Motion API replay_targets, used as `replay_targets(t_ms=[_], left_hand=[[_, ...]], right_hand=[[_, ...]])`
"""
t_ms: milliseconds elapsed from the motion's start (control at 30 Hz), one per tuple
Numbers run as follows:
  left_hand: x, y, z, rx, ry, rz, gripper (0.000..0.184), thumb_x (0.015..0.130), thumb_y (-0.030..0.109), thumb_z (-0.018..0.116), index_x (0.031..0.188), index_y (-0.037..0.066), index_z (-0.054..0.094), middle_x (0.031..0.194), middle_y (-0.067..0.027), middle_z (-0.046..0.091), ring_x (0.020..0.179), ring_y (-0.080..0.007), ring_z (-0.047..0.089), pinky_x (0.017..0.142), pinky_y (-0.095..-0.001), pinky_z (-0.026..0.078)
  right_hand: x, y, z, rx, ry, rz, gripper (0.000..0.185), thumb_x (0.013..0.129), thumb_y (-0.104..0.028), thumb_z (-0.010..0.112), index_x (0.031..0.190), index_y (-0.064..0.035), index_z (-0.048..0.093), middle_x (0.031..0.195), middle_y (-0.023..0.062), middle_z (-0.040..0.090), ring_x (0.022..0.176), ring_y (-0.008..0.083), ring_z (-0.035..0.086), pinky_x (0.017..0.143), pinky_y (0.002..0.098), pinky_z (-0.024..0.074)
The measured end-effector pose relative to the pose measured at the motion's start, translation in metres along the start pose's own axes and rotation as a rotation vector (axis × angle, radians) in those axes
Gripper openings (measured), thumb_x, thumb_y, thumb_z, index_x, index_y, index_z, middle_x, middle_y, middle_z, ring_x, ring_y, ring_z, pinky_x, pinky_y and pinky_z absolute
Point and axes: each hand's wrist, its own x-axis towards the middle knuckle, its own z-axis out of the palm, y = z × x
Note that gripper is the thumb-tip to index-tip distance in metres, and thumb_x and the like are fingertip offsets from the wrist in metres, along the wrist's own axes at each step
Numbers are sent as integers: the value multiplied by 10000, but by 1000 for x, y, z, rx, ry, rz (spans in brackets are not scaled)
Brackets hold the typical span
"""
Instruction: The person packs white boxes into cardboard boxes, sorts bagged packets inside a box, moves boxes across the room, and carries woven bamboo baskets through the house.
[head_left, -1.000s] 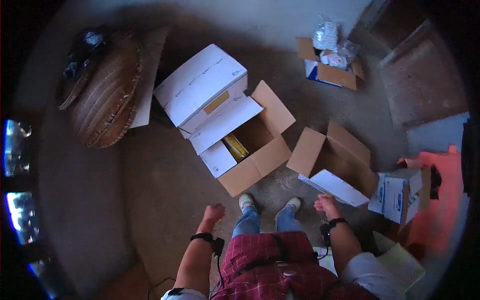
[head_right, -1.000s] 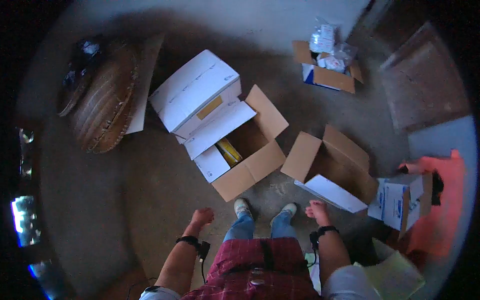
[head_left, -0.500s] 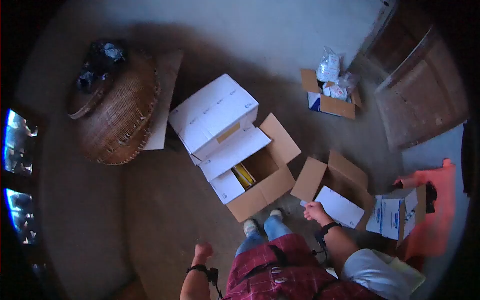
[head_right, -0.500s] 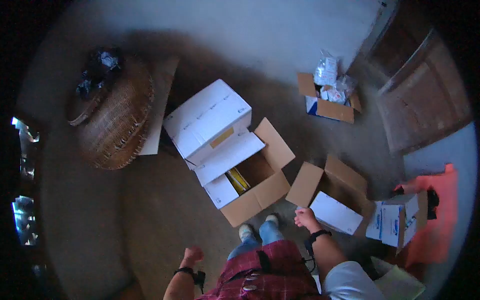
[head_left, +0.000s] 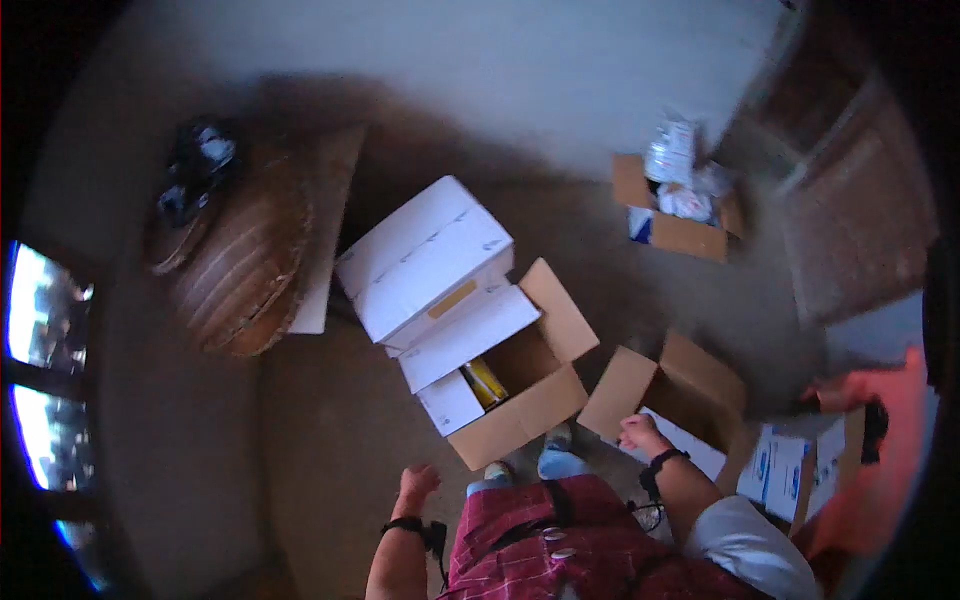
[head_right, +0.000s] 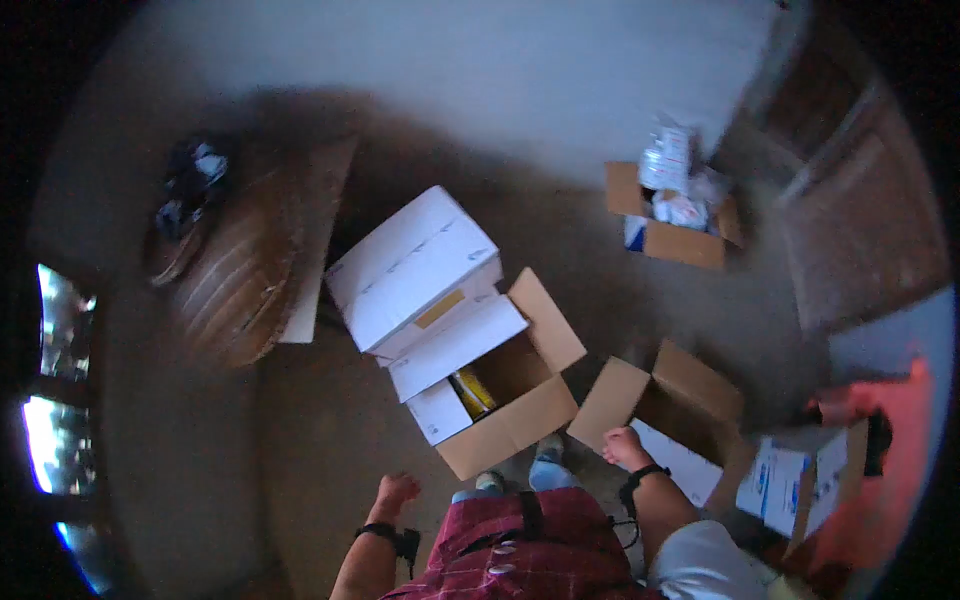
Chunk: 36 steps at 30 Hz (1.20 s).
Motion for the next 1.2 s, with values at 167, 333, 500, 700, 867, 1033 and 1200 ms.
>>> replay_targets(t_ms=[167, 333, 500, 700, 867, 1033, 1200], left_hand=[[-5, 108, 8, -513, 28, -301, 353, 757, 169, 587, 1068, 2, 571, 757, -89, 628, 597, -175, 577, 567, -310, 471], [-2, 82, -4, -353, -55, -284, 284, 737, 214, 567, 964, 51, 621, 756, -83, 634, 605, -186, 585, 589, -319, 480], [26, -93, 23, -179, -62, -151, 182, 715, 234, 551, 783, 80, 619, 678, -97, 612, 573, -190, 578, 547, -338, 470], [24, -50, 0, -813, 70, -591, 135, 749, 121, 556, 775, -2, 602, 650, -75, 575, 533, -170, 543, 488, -279, 434], [65, 1, 48, -645, 125, -629, 320, 781, 132, 566, 1052, -38, 563, 725, -86, 608, 601, -138, 567, 535, -275, 453], [68, 27, 120, -606, -39, -603, 373, 769, 178, 583, 1085, -19, 557, 855, -139, 638, 741, -179, 605, 678, -302, 477], [55, 30, 132, -547, -123, -607, 382, 777, 198, 577, 1084, -28, 548, 938, -179, 629, 854, -226, 605, 777, -330, 462]], right_hand=[[2, -76, -20, -94, -4, -82, 178, 834, -116, 470, 781, -2, 596, 607, 117, 577, 453, 179, 556, 383, 294, 459], [60, -87, -22, -133, -188, -207, 179, 867, -185, 450, 822, -45, 552, 550, 53, 534, 421, 147, 484, 372, 302, 351], [75, -133, 10, -621, 54, -451, 167, 772, -173, 538, 846, -37, 600, 728, 89, 595, 676, 230, 576, 587, 366, 441], [167, -185, 34, -861, 290, -252, 586, 765, -313, 582, 1222, 7, 400, 1207, 193, 477, 1118, 298, 471, 937, 384, 372], [295, -177, 54, -761, 288, -310, 764, 703, -372, 650, 1257, 61, 351, 1229, 236, 455, 1117, 308, 479, 938, 363, 388], [301, -207, 75, -758, -103, -116, 587, 701, -354, 649, 1065, 90, 526, 1037, 231, 584, 986, 332, 566, 836, 382, 444], [291, -214, 92, -998, -65, -262, 509, 724, -325, 625, 1031, 73, 548, 1018, 251, 578, 960, 348, 570, 829, 394, 444]])
